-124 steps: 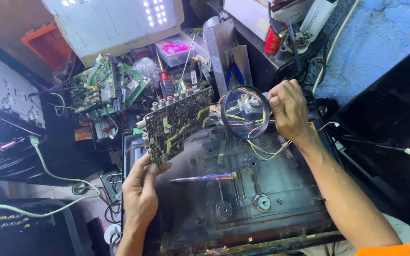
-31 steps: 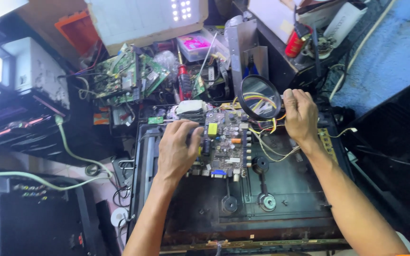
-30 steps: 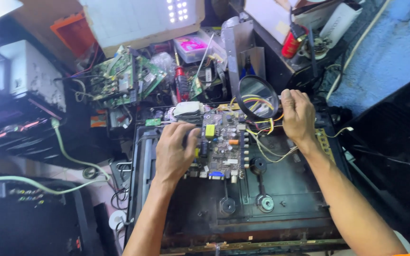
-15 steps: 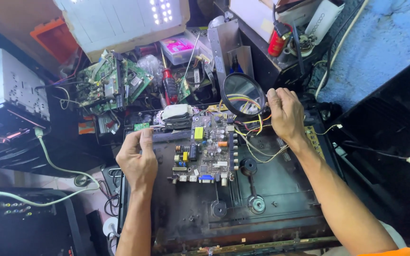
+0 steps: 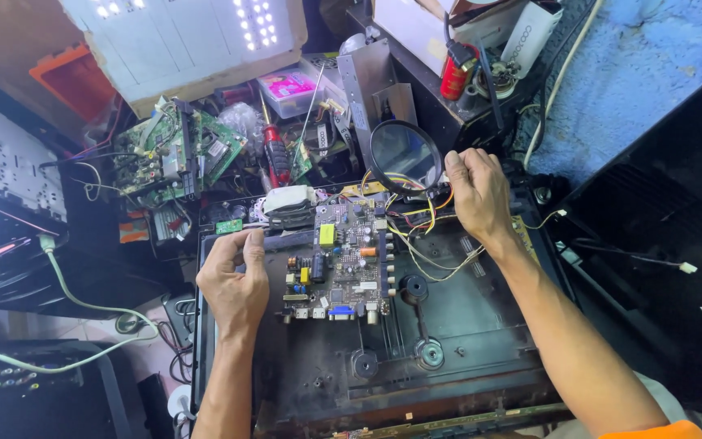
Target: Inspecting an electronic circuit board from a television using a magnifying glass to check for damaged components or solder joints.
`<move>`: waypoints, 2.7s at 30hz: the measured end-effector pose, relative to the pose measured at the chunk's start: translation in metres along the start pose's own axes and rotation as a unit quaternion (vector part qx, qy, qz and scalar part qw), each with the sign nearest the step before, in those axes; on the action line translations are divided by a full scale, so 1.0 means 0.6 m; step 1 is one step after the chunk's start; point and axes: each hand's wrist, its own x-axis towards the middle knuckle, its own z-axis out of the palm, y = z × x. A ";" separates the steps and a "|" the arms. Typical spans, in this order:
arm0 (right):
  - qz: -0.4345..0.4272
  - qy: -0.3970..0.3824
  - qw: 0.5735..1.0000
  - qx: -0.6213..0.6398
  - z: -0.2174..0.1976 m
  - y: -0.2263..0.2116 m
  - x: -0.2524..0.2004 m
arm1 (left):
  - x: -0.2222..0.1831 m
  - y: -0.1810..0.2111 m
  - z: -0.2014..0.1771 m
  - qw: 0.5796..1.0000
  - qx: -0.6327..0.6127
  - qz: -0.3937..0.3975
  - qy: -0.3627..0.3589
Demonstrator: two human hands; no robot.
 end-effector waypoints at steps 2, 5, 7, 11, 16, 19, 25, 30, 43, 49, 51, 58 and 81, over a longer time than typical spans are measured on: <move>0.006 0.000 1.000 0.003 0.001 0.004 -0.001 | -0.001 0.001 -0.001 1.000 0.001 -0.001 -0.004; 0.011 0.008 1.000 0.007 -0.002 0.003 0.003 | 0.000 0.003 0.002 1.000 -0.003 -0.005 -0.008; 0.011 0.012 1.000 0.010 -0.004 0.001 0.004 | 0.000 0.002 0.002 1.000 -0.006 -0.010 -0.010; 0.010 0.016 1.000 0.012 -0.003 0.006 0.005 | -0.002 0.001 0.005 1.000 -0.005 -0.005 -0.015; 0.006 0.009 1.000 0.008 -0.006 -0.008 0.004 | -0.002 0.004 0.003 1.000 -0.005 -0.005 -0.019; 0.009 0.000 1.000 0.007 -0.014 -0.025 0.002 | -0.002 0.007 0.002 1.000 -0.003 -0.009 -0.026; -0.078 -0.006 0.997 -0.007 -0.008 -0.029 0.001 | -0.002 0.010 0.002 0.999 -0.004 -0.014 -0.040; -0.106 -0.030 0.994 -0.002 0.000 -0.033 -0.002 | -0.006 0.015 0.008 0.996 -0.029 -0.005 -0.089; -0.149 -0.043 0.987 -0.039 0.004 -0.029 0.001 | -0.007 0.032 -0.002 0.984 0.016 0.055 -0.172; -0.202 -0.045 0.976 -0.071 0.011 -0.019 -0.002 | -0.007 0.035 -0.002 0.979 0.009 0.093 -0.181; -0.211 -0.051 0.975 -0.052 0.010 -0.022 -0.003 | -0.007 0.036 -0.001 0.978 0.002 0.100 -0.181; -0.249 -0.043 0.967 -0.043 0.020 -0.050 -0.010 | -0.003 0.043 0.008 0.983 0.004 0.049 -0.177; -0.179 0.022 0.982 -0.052 0.006 -0.028 -0.001 | 0.014 0.072 0.046 0.931 0.127 0.071 -0.334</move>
